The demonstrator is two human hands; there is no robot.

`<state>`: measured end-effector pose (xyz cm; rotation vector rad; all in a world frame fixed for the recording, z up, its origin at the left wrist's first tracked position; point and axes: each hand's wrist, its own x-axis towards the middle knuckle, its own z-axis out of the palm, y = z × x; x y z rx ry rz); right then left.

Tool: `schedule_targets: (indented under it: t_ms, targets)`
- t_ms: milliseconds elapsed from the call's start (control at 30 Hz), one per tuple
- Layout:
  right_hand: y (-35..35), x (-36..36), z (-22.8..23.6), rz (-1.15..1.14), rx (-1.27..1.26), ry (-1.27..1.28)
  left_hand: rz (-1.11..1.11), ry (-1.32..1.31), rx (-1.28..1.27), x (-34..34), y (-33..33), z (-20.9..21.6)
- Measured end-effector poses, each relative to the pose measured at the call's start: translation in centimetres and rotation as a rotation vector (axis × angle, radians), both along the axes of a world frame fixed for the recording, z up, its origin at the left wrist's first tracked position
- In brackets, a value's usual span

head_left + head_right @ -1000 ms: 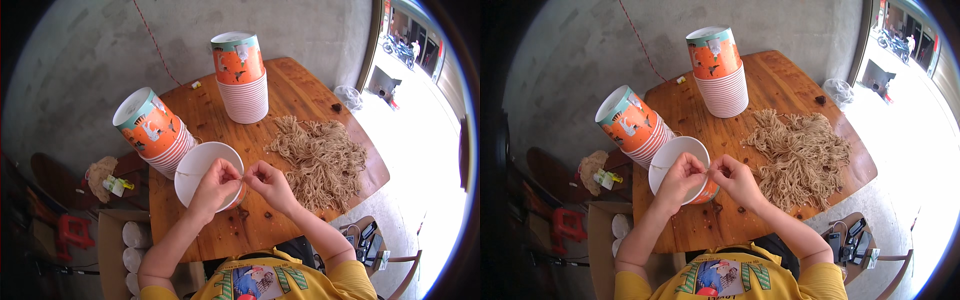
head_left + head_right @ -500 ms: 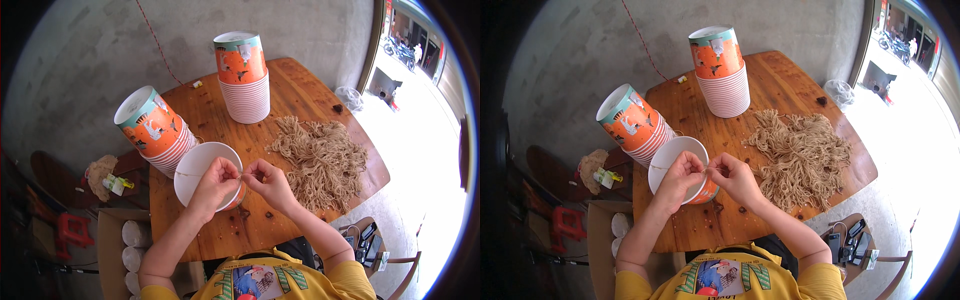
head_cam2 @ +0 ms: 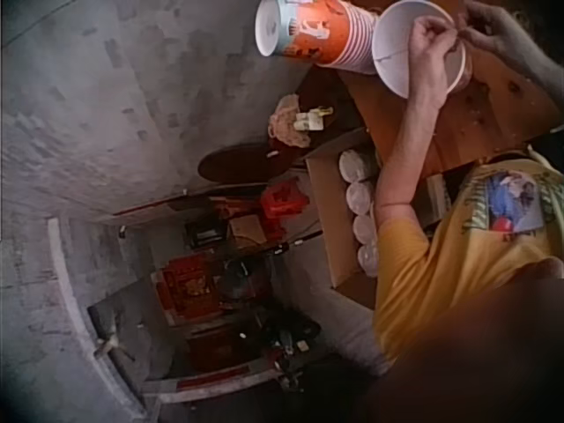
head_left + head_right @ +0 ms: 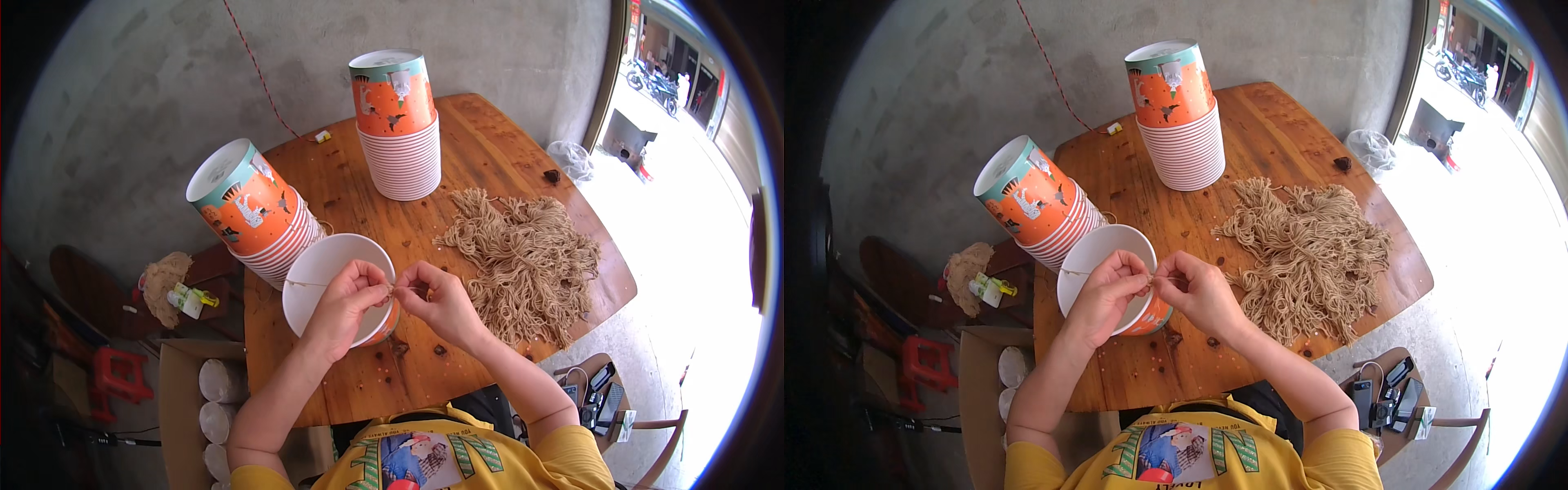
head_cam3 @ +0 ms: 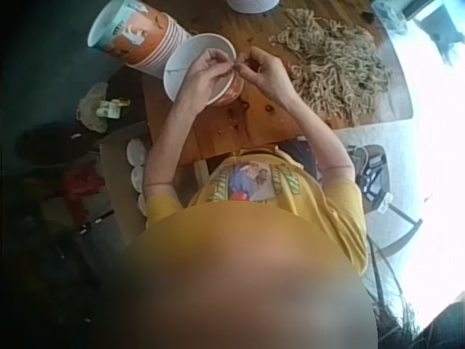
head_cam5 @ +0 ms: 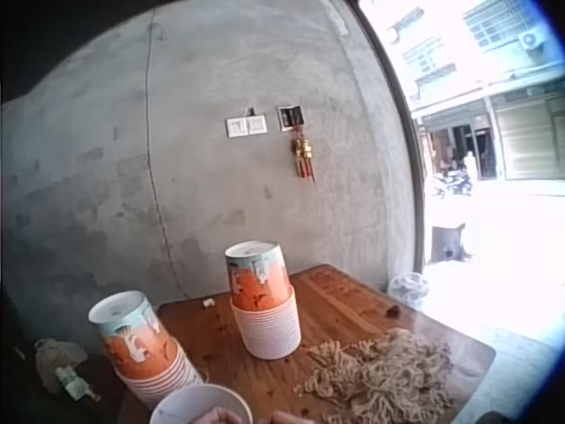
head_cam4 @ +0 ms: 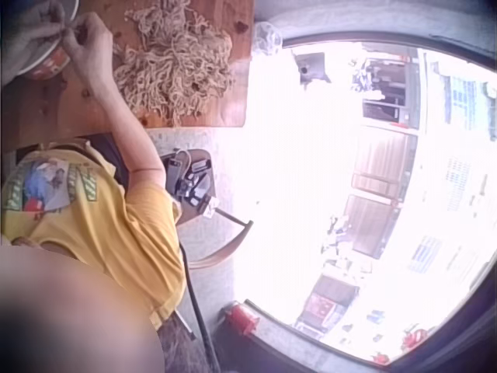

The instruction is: Packaging dried loose material into printed paper cups and securing them with string.

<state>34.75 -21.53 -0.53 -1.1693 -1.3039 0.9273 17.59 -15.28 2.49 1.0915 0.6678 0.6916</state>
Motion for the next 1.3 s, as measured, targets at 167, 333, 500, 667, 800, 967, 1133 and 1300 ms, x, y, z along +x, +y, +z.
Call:
schedule_targets:
  t_ms: [167,333,500,667,800,967,1133,1300]
  targets:
    - [0.2,-0.1,-0.4,-0.024,0.015,0.015,0.001,0.027,0.065,-0.1,0.0,-0.1]
    - [-0.5,0.1,0.0,-0.123,0.084,-0.087,-0.011,0.033,0.059,-0.2,-0.2,-0.2]
    - [-0.3,1.1,-0.2,-0.276,0.598,-0.669,-0.028,0.02,0.043,0.0,0.0,-0.5]
    - [-0.1,1.7,0.0,-0.229,0.708,-0.868,-0.001,0.05,0.011,0.1,0.0,-0.5]
    - [-0.1,2.1,0.2,-0.201,0.766,-1.013,0.017,0.049,-0.018,0.2,0.0,-0.5]
    - [0.1,1.4,1.1,-0.167,0.68,-0.888,0.005,0.064,0.007,0.5,0.0,-0.6]
    - [0.1,1.1,2.0,-0.105,0.391,-0.655,-0.014,0.081,0.04,0.5,-0.1,-0.6]
    - [0.3,1.1,3.0,0.027,0.004,-0.423,-0.043,0.086,0.102,0.4,-0.4,-0.8]
